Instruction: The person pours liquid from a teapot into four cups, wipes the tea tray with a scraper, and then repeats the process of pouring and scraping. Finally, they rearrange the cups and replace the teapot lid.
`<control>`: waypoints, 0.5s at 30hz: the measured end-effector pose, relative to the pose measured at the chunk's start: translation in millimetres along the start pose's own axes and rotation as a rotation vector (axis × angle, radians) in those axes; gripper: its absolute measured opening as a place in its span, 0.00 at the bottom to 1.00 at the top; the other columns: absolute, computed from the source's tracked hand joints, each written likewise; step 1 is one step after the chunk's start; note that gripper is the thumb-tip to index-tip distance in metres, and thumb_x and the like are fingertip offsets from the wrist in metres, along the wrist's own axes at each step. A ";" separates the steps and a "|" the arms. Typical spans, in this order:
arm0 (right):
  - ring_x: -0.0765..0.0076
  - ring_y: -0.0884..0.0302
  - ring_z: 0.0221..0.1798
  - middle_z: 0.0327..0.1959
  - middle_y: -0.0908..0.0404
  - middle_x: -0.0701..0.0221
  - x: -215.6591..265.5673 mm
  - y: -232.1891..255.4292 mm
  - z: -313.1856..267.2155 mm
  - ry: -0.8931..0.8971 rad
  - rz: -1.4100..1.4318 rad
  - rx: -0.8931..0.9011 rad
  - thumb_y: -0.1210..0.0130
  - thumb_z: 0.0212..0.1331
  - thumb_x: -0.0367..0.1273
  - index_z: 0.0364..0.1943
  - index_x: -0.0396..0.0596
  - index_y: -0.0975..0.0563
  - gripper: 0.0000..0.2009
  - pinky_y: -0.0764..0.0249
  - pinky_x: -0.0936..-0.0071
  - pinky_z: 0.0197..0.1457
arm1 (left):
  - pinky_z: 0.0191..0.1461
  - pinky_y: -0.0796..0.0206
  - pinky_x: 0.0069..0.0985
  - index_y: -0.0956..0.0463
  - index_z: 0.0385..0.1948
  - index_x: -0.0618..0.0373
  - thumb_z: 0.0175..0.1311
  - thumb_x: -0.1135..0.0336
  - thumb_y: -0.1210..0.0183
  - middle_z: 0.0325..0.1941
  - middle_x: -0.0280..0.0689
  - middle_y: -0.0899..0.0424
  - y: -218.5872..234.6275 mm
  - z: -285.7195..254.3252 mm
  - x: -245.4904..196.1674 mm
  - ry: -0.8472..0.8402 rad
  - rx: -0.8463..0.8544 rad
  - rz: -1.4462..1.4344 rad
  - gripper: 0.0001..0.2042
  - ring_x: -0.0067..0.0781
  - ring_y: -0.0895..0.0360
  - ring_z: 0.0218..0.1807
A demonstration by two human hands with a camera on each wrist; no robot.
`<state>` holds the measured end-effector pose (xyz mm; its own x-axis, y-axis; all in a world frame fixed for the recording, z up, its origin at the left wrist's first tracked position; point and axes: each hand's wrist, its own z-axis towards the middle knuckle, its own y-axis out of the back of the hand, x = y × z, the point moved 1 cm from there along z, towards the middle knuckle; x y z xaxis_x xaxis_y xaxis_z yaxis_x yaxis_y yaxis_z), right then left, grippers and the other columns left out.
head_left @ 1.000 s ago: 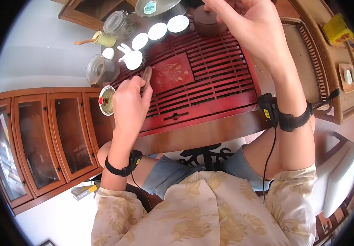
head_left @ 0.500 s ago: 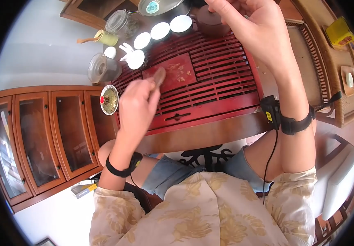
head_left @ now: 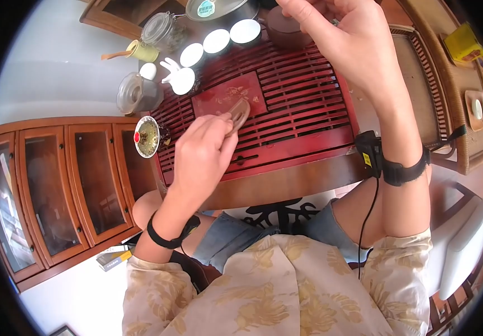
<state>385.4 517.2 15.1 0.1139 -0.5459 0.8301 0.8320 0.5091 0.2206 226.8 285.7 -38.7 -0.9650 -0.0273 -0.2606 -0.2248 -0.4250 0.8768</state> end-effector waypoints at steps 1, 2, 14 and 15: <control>0.85 0.18 0.35 0.33 0.10 0.73 1.1 -2.2 -0.7 0.010 -0.014 -0.017 0.34 0.77 0.30 0.48 0.35 0.13 0.09 0.21 0.81 0.40 | 0.47 0.16 0.41 0.17 0.37 0.62 0.64 0.76 0.28 0.42 0.46 0.08 3.2 1.2 5.7 0.015 0.014 -0.020 0.06 0.50 0.09 0.43; 0.84 0.18 0.35 0.33 0.10 0.72 2.1 -3.4 -1.6 0.018 -0.030 -0.035 0.34 0.76 0.30 0.48 0.35 0.13 0.09 0.21 0.81 0.40 | 0.47 0.16 0.41 0.17 0.38 0.62 0.64 0.76 0.28 0.42 0.46 0.07 6.2 3.7 14.2 0.058 -0.009 0.027 0.06 0.50 0.09 0.43; 0.82 0.15 0.36 0.35 0.09 0.70 -3.2 1.9 1.1 -0.015 0.100 0.017 0.34 0.76 0.29 0.49 0.34 0.13 0.09 0.19 0.80 0.42 | 0.45 0.17 0.44 0.18 0.37 0.62 0.63 0.76 0.27 0.41 0.47 0.09 -7.7 21.9 7.3 0.013 -0.061 0.025 0.07 0.53 0.11 0.41; 0.82 0.15 0.36 0.35 0.09 0.70 -3.4 2.8 0.4 -0.010 0.103 0.016 0.34 0.76 0.28 0.49 0.34 0.13 0.09 0.19 0.80 0.42 | 0.45 0.17 0.45 0.17 0.38 0.62 0.63 0.76 0.28 0.40 0.47 0.09 -8.3 27.0 15.7 0.102 -0.048 0.064 0.07 0.54 0.11 0.41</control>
<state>387.1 520.8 13.1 0.1928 -0.4835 0.8539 0.8072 0.5729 0.1421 209.8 313.2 -39.2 -0.9581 -0.1465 -0.2463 -0.1539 -0.4621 0.8734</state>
